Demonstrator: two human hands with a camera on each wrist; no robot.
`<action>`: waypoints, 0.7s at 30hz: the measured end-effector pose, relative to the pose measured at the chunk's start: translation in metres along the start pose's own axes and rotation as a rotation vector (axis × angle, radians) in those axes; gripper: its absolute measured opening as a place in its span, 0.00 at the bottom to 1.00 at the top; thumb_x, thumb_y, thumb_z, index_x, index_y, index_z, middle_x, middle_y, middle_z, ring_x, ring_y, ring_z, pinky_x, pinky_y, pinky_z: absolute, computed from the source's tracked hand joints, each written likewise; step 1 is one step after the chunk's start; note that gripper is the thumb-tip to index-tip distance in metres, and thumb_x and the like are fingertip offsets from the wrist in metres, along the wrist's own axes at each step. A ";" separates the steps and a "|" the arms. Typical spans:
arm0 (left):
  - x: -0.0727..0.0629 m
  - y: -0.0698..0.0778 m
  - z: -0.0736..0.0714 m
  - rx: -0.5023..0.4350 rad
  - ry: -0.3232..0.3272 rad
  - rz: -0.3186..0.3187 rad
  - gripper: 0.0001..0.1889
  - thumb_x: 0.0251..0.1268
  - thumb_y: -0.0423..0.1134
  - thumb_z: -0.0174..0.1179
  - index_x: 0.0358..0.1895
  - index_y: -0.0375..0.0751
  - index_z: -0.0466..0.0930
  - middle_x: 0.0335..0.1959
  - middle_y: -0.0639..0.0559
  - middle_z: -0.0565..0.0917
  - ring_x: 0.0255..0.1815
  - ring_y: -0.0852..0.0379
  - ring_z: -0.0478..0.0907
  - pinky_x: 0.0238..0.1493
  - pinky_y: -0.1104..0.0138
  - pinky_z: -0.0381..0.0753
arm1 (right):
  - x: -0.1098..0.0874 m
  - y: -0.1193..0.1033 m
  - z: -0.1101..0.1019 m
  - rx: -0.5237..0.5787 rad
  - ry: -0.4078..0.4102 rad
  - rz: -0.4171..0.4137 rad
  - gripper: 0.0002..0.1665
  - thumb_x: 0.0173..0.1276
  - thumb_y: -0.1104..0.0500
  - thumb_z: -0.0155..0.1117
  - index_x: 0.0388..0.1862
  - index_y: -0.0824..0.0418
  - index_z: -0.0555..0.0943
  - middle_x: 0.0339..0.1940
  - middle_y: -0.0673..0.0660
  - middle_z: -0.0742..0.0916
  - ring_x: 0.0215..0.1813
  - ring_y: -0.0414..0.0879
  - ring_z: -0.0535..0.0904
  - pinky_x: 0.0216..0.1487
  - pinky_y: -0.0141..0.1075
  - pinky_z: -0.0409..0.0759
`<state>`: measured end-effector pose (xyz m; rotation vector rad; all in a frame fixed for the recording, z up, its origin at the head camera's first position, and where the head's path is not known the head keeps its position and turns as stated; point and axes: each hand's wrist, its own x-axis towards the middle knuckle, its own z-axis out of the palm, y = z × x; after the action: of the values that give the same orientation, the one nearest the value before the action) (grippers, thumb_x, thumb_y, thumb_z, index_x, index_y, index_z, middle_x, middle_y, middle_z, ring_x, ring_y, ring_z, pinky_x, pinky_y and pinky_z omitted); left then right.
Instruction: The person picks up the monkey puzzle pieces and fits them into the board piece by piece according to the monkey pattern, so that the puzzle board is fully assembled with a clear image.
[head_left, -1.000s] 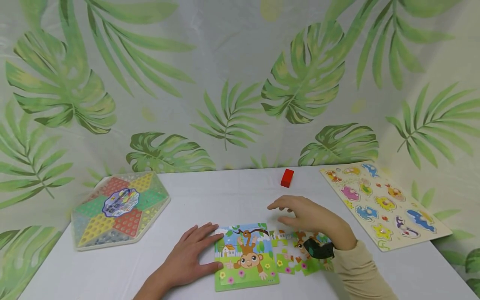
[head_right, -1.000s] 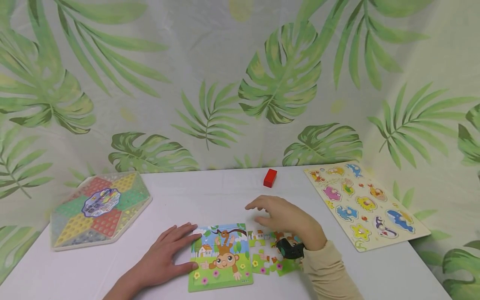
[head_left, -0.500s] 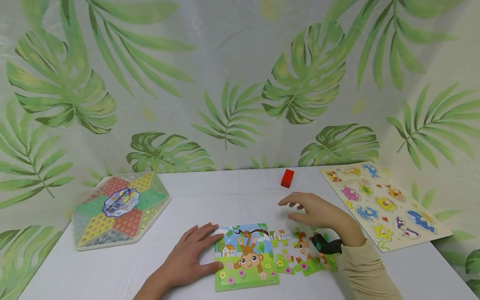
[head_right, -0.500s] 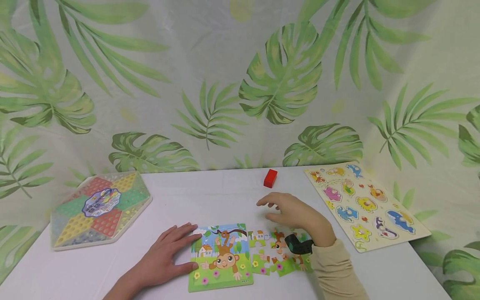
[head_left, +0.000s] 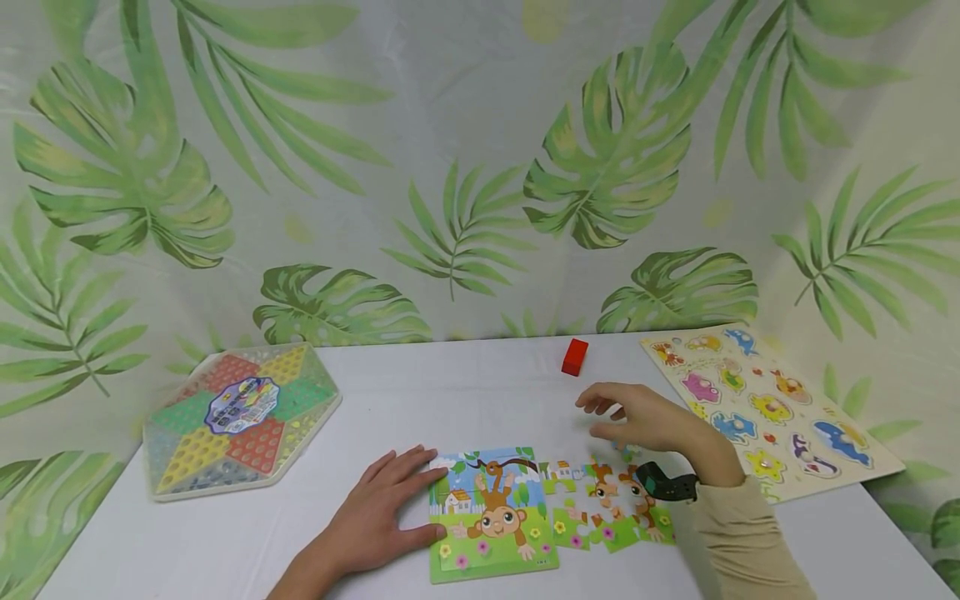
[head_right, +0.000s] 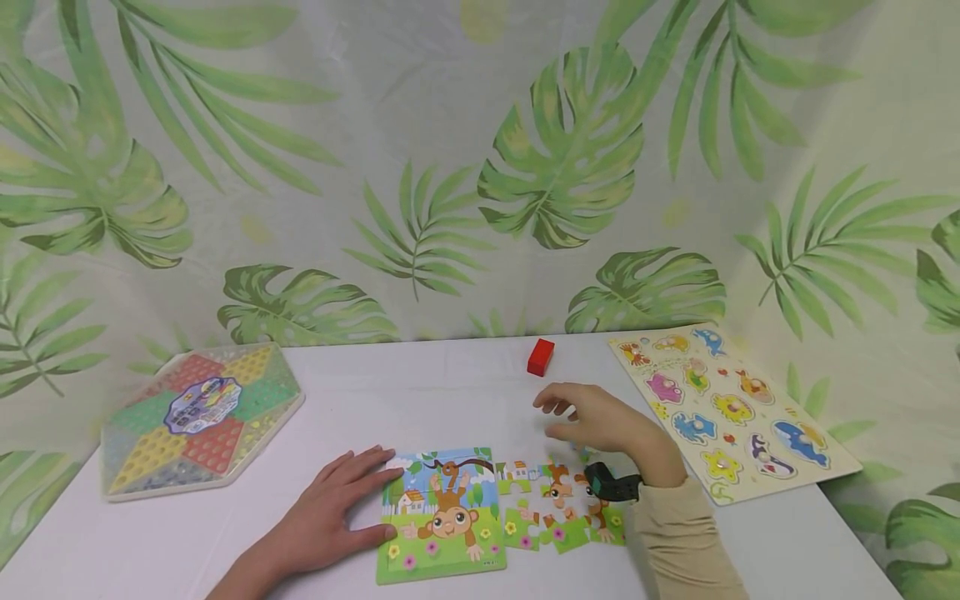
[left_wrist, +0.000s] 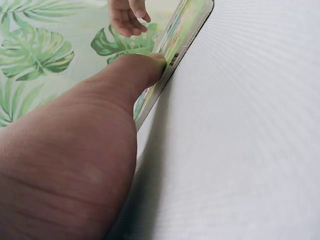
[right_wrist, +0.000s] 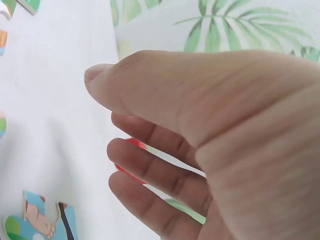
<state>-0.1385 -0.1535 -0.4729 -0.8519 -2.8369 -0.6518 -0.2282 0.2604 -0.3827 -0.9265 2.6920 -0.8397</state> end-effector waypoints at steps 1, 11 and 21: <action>0.000 0.000 0.000 -0.001 -0.001 -0.001 0.37 0.62 0.72 0.62 0.72 0.59 0.76 0.77 0.57 0.71 0.81 0.54 0.62 0.81 0.51 0.55 | -0.001 0.001 0.000 0.008 0.000 0.007 0.20 0.71 0.58 0.71 0.59 0.62 0.81 0.52 0.58 0.87 0.55 0.58 0.82 0.56 0.49 0.86; 0.000 0.001 -0.001 0.006 0.004 0.007 0.37 0.61 0.71 0.63 0.71 0.58 0.76 0.77 0.57 0.71 0.81 0.53 0.62 0.81 0.50 0.56 | -0.006 0.014 -0.003 0.066 -0.011 0.048 0.20 0.69 0.57 0.72 0.56 0.64 0.80 0.51 0.60 0.86 0.54 0.59 0.81 0.52 0.38 0.87; 0.000 0.001 0.000 0.004 0.005 0.005 0.37 0.61 0.70 0.64 0.71 0.58 0.76 0.77 0.57 0.71 0.81 0.53 0.62 0.81 0.51 0.56 | -0.010 0.026 -0.002 0.073 -0.047 0.137 0.21 0.68 0.57 0.73 0.56 0.62 0.80 0.50 0.56 0.86 0.53 0.55 0.81 0.51 0.36 0.86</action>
<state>-0.1382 -0.1529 -0.4724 -0.8551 -2.8298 -0.6472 -0.2342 0.2841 -0.3957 -0.7271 2.6305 -0.8688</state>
